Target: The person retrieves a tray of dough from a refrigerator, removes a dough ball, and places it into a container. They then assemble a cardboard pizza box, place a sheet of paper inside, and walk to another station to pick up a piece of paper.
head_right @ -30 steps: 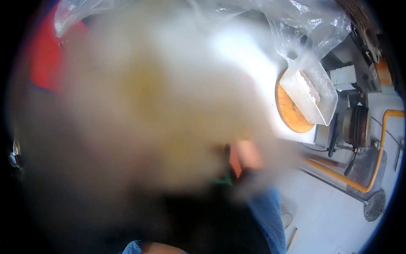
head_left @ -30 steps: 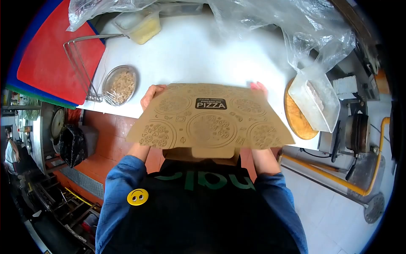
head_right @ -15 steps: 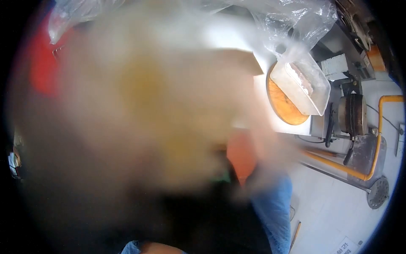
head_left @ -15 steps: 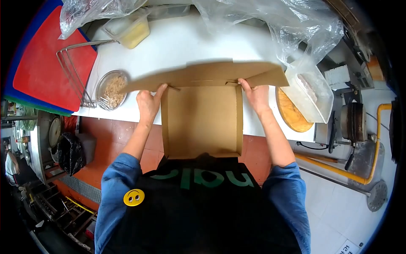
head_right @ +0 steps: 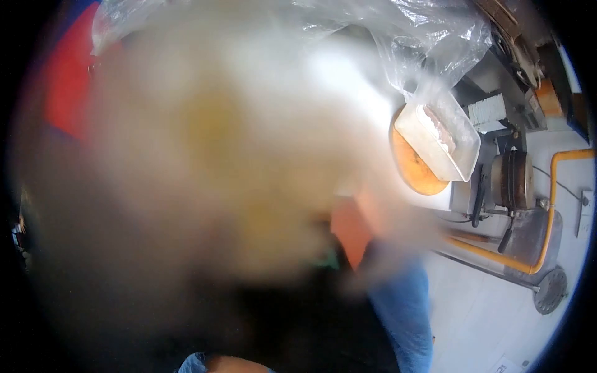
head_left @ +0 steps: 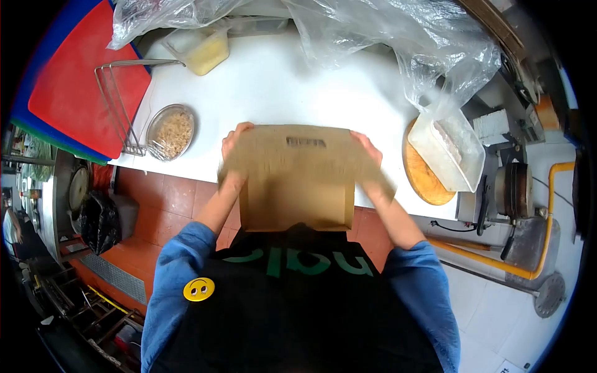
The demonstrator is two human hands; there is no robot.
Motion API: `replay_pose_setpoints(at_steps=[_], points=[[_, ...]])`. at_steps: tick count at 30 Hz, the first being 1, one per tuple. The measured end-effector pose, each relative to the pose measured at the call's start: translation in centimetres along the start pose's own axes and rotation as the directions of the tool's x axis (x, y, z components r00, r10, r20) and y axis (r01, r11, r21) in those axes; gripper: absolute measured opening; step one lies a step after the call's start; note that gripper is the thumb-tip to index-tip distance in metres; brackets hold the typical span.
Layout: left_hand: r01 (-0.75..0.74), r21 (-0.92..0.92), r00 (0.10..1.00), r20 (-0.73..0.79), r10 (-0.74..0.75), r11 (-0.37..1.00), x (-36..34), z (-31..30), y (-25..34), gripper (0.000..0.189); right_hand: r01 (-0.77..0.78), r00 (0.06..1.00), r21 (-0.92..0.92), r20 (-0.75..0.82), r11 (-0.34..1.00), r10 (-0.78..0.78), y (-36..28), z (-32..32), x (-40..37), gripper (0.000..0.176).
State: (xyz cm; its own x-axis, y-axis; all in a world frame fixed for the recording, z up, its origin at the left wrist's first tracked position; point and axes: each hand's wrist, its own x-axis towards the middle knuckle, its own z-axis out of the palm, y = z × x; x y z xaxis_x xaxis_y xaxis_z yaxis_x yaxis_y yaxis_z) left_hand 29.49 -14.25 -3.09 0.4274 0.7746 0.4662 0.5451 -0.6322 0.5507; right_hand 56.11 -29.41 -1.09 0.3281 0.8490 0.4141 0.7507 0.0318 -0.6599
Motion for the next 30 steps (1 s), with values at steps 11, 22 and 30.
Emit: replay_pose_setpoints(at_steps=[11, 22, 30], points=[[0.286, -0.408, 0.935, 0.317, -0.159, 0.867, -1.4, -7.0, -2.4, 0.065, -0.051, 0.928, -0.221, 0.349, 0.974, 0.128, 2.7, -0.8, -0.4, 0.041], [0.820, -0.358, 0.568, 0.410, -0.714, 0.447, -9.9, -5.5, -1.3, 0.023, -0.267, 0.960, -0.027, 0.083, 0.963, 0.269, 3.3, 6.6, 7.7, 0.031], [0.566, 0.095, 0.823, -0.107, -0.557, 0.819, -2.7, -3.6, -5.3, 0.011, -0.153, 0.967, -0.142, 0.184, 0.978, 0.178, 6.8, 8.9, 14.3, 0.043]])
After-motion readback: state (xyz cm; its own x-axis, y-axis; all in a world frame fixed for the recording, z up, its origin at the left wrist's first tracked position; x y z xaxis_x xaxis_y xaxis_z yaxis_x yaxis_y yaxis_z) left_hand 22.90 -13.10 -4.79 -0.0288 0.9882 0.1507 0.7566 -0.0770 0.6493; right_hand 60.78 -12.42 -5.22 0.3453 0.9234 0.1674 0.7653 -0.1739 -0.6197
